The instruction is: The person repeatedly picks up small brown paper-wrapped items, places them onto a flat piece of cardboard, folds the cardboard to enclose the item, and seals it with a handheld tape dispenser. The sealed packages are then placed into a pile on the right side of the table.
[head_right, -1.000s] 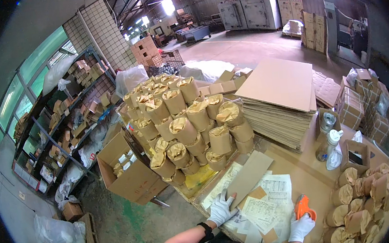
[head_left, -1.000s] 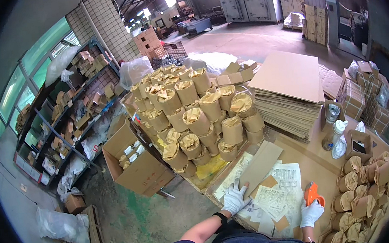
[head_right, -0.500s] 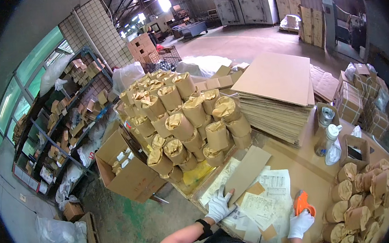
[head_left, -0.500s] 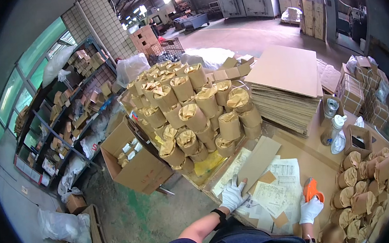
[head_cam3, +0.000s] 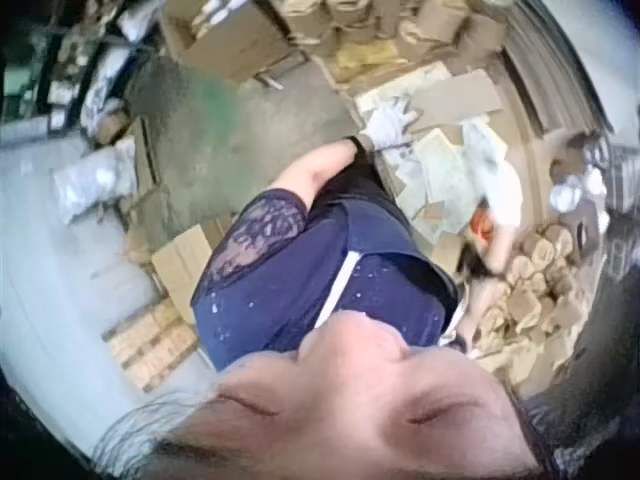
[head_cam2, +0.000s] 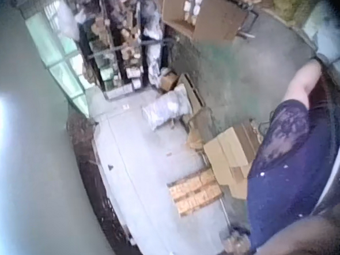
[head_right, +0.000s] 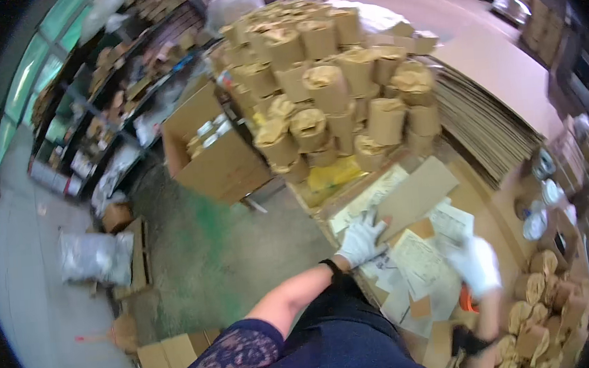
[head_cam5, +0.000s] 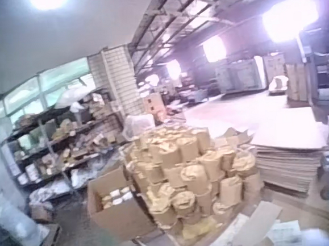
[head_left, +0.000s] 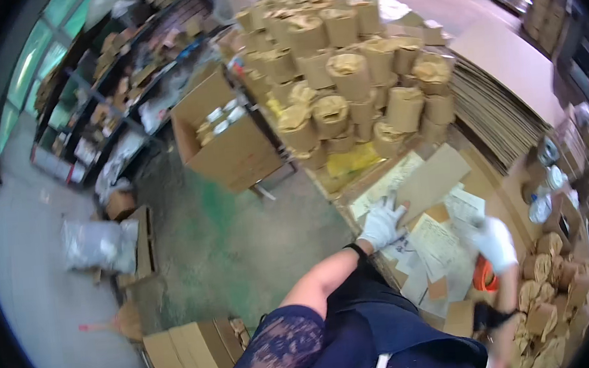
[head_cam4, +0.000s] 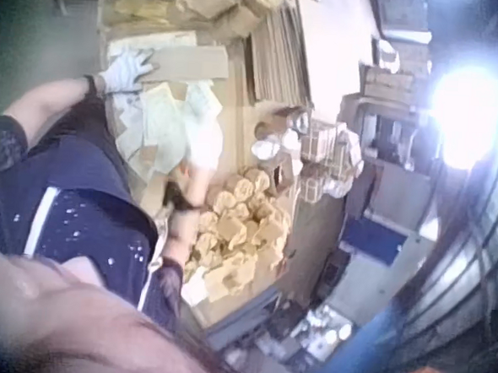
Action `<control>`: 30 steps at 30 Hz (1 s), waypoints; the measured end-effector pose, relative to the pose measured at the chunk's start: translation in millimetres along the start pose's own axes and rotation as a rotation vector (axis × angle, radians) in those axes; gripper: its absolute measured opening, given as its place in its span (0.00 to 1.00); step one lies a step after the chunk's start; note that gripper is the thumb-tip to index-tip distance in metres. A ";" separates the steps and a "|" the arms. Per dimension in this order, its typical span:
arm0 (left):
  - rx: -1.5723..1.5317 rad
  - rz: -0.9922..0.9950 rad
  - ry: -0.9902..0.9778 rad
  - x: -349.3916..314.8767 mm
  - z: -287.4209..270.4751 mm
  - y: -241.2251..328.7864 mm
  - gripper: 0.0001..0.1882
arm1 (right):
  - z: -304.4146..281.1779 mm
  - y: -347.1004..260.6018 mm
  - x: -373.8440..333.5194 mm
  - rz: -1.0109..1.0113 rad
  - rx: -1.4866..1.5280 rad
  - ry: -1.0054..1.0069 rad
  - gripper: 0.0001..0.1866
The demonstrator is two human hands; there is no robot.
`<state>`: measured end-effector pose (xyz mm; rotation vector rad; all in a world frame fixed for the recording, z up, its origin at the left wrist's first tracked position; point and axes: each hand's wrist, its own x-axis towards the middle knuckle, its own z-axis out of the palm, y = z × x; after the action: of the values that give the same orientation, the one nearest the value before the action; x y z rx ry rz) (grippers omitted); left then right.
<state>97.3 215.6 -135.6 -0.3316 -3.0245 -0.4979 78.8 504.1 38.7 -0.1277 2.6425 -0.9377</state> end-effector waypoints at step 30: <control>0.084 0.030 0.062 -2.4 4.0 -9.1 0.40 | 117.7 87.7 -52.1 0.196 0.078 -0.267 0.37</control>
<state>97.5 208.0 -142.4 -0.3489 -2.9651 -0.3713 169.9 512.2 -87.3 0.0236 2.3229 -0.8889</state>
